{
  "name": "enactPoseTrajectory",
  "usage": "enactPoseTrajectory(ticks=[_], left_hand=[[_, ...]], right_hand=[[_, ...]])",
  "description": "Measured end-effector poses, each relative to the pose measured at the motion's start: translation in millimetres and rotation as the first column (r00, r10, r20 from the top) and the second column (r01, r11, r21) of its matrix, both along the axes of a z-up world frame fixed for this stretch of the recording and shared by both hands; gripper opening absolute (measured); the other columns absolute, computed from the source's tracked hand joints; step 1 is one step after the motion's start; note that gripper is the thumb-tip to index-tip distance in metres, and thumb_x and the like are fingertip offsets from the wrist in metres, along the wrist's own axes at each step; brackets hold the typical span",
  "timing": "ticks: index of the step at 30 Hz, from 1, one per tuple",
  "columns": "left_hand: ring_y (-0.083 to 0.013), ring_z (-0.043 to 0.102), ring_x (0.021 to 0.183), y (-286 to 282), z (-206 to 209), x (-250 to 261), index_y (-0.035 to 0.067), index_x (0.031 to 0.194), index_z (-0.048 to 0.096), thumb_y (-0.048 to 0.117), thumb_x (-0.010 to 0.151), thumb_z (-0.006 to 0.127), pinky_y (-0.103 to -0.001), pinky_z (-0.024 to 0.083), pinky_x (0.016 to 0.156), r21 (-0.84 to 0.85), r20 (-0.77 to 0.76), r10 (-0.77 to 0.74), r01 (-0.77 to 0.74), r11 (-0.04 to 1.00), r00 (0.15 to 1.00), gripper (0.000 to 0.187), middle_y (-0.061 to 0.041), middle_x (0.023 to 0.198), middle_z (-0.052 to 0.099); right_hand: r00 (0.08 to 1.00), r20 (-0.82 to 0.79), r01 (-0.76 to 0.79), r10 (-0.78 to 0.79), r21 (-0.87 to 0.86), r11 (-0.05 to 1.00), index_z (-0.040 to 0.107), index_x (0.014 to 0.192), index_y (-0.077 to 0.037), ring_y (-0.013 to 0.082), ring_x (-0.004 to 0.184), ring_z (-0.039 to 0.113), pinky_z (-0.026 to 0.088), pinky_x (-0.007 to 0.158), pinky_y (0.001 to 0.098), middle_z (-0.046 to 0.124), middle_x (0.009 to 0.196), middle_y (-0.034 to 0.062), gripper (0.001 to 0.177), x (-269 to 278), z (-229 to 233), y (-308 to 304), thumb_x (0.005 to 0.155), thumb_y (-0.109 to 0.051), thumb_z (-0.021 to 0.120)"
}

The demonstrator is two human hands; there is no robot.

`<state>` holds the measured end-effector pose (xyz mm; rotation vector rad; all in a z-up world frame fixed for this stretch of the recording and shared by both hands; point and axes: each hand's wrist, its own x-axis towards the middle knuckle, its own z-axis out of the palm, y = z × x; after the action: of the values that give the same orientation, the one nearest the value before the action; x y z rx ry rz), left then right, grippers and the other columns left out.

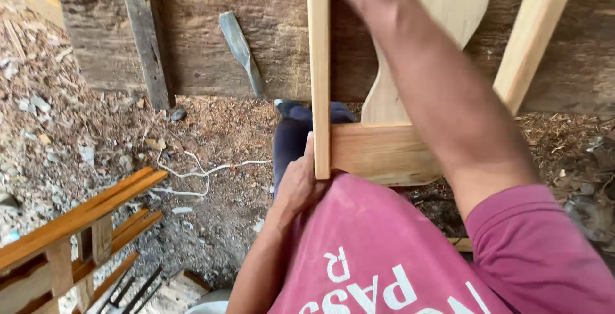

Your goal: The person sands a wooden chair frame using a sanding block. They smooth the side rails, the decorative back panel, and the horizontal slats, moving the chair to access different angles.

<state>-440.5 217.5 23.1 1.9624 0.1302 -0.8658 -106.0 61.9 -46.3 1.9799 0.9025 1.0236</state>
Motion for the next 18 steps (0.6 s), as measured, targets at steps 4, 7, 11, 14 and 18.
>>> enactPoseTrajectory(ticks=[4, 7, 11, 14, 18], left_hand=[[-0.0295, 0.064, 0.088, 28.1, 20.9, 15.1, 0.002, 0.163, 0.012, 0.016, 0.083, 0.061, -0.04, 0.05, 0.082, -0.148, -0.077, 0.008, -0.02, 0.989, 0.997, 0.094, -0.015, 0.109, 0.068], [-0.013, 0.063, 0.098, 34.1, 35.2, 33.5, 0.012, 0.165, 0.015, 0.017, 0.087, 0.062, -0.026, 0.051, 0.09, -0.357, -0.272, 0.112, -0.208, 0.911, 0.956, 0.091, -0.008, 0.127, 0.066], [-0.0326, 0.073, 0.109, 29.2, 39.6, 52.5, 0.022, 0.161, 0.036, 0.028, 0.091, 0.069, -0.05, 0.061, 0.087, -0.291, -0.259, 0.089, -0.166, 0.942, 0.962, 0.077, -0.012, 0.119, 0.076], [-0.0363, 0.072, 0.113, 28.1, 21.9, 34.8, 0.017, 0.164, 0.025, 0.023, 0.095, 0.068, -0.048, 0.061, 0.085, -0.361, -0.262, 0.123, -0.216, 0.907, 0.957, 0.082, -0.019, 0.123, 0.073], [-0.0173, 0.037, 0.149, 32.4, 38.4, 48.1, 0.013, 0.163, 0.021, 0.029, 0.099, 0.059, -0.033, 0.028, 0.121, -0.418, -0.278, 0.103, -0.217, 0.882, 0.955, 0.076, -0.005, 0.167, 0.034]], right_hand=[[0.541, -0.617, 0.291, 0.572, 0.775, 0.561, 0.029, 0.15, 0.006, 0.0477, 0.135, 0.038, 0.041, 0.115, 0.0583, 0.035, 0.145, 0.0299, 0.07, -109.7, 66.6, 32.1, 0.094, -0.036, 0.038], [0.304, -0.832, 0.513, 0.463, 0.553, 0.657, 0.023, 0.162, 0.004, 0.0483, 0.159, 0.018, 0.018, 0.133, 0.0626, 0.02, 0.168, 0.0284, 0.095, -216.4, 80.3, 40.2, 0.084, -0.05, 0.027], [0.377, -0.86, 0.469, 0.344, 0.498, 0.729, 0.023, 0.164, 0.001, 0.0401, 0.16, 0.007, 0.0, 0.129, 0.0494, 0.014, 0.173, 0.0206, 0.106, -230.6, 61.9, 47.5, 0.061, -0.022, 0.038], [0.432, -0.822, 0.445, 0.371, 0.552, 0.705, 0.011, 0.166, -0.002, 0.0384, 0.16, 0.0, -0.002, 0.131, 0.048, 0.003, 0.174, 0.0177, 0.109, -156.6, 29.1, 56.5, 0.085, -0.069, -0.019], [0.301, -0.952, 0.539, 0.055, 0.217, 0.814, 0.007, 0.165, -0.002, 0.0345, 0.165, 0.003, 0.012, 0.141, 0.052, 0.001, 0.172, 0.0204, 0.081, -45.1, 47.7, 71.7, 0.098, -0.036, 0.038]])
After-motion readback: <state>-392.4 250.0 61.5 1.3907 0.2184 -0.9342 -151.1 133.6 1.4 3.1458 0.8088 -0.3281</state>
